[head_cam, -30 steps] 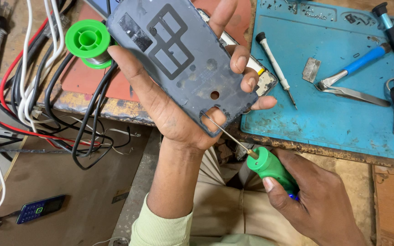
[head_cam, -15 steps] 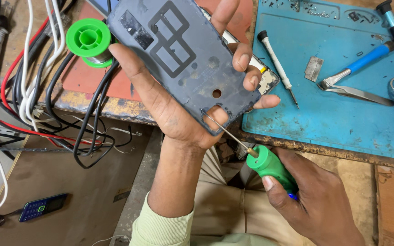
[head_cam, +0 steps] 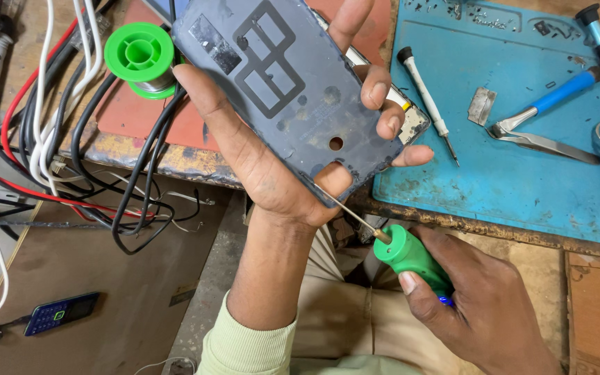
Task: The person uses a metal prying tool to separate the back cover of a white smartphone, then removes the cover to expose the internal components. The person then uses a green soldering iron to heat the edges of the removed back cover, likely to soften adhesive.
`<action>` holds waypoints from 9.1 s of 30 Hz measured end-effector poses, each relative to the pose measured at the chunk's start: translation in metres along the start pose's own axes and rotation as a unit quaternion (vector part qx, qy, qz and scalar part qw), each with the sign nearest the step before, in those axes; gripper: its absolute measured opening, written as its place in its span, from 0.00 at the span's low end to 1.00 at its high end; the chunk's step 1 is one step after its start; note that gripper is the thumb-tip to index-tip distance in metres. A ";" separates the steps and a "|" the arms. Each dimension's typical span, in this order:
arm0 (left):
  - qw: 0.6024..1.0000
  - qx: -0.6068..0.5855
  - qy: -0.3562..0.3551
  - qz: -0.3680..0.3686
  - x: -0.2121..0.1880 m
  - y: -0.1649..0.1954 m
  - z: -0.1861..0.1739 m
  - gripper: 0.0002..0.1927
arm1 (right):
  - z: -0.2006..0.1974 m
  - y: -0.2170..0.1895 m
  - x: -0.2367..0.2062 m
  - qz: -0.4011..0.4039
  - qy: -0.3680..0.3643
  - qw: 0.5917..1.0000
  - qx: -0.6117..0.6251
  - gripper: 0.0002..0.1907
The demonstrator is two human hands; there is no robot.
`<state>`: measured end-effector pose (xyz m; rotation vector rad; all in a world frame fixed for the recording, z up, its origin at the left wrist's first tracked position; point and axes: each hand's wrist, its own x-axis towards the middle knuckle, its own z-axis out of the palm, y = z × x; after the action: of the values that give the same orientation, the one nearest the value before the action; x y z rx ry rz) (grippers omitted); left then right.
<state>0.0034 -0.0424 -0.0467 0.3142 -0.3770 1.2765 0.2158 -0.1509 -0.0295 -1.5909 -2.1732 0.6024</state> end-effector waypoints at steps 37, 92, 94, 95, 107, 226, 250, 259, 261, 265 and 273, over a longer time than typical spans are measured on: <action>0.998 0.038 -0.005 0.054 -0.001 -0.001 -0.001 0.66 | 0.014 0.019 -0.024 0.051 0.024 0.998 0.024 0.28; 0.983 0.026 -0.095 0.153 -0.004 -0.007 -0.005 0.68 | 0.028 -0.007 -0.011 0.093 0.052 0.986 0.125 0.24; 0.983 0.022 -0.095 0.153 -0.003 -0.008 -0.005 0.69 | 0.028 -0.007 -0.011 0.082 0.050 0.989 0.109 0.24; 0.983 0.022 -0.096 0.152 -0.003 -0.007 -0.005 0.70 | 0.027 -0.006 -0.011 0.076 0.049 0.991 0.100 0.23; 0.984 0.034 -0.093 0.151 -0.004 -0.007 -0.003 0.68 | 0.026 -0.007 -0.012 0.090 0.040 0.990 0.102 0.26; 0.972 0.083 -0.007 0.221 -0.006 -0.010 -0.001 0.58 | 0.023 -0.005 -0.024 0.146 0.034 0.977 0.152 0.30; 0.994 0.059 0.040 0.079 -0.005 0.000 0.000 0.58 | 0.022 0.004 -0.027 0.134 0.075 0.980 0.128 0.31; 0.999 0.036 -0.035 0.017 -0.005 0.002 -0.005 0.59 | 0.021 0.010 -0.034 0.149 0.066 0.980 0.114 0.33; 0.998 0.049 -0.044 0.017 -0.005 0.002 -0.007 0.59 | 0.019 0.010 -0.034 0.128 0.070 0.983 0.111 0.32; 0.998 0.044 -0.047 0.013 -0.005 0.002 -0.009 0.59 | 0.017 0.008 -0.033 0.121 0.066 0.984 0.112 0.31; 0.997 0.049 -0.058 0.011 -0.003 0.001 -0.009 0.59 | 0.016 0.002 -0.030 0.118 0.069 0.984 0.117 0.30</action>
<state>0.0024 -0.0410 -0.0562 0.4706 -0.4179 1.3038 0.2172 -0.1812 -0.0455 -1.7169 -1.7566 0.7631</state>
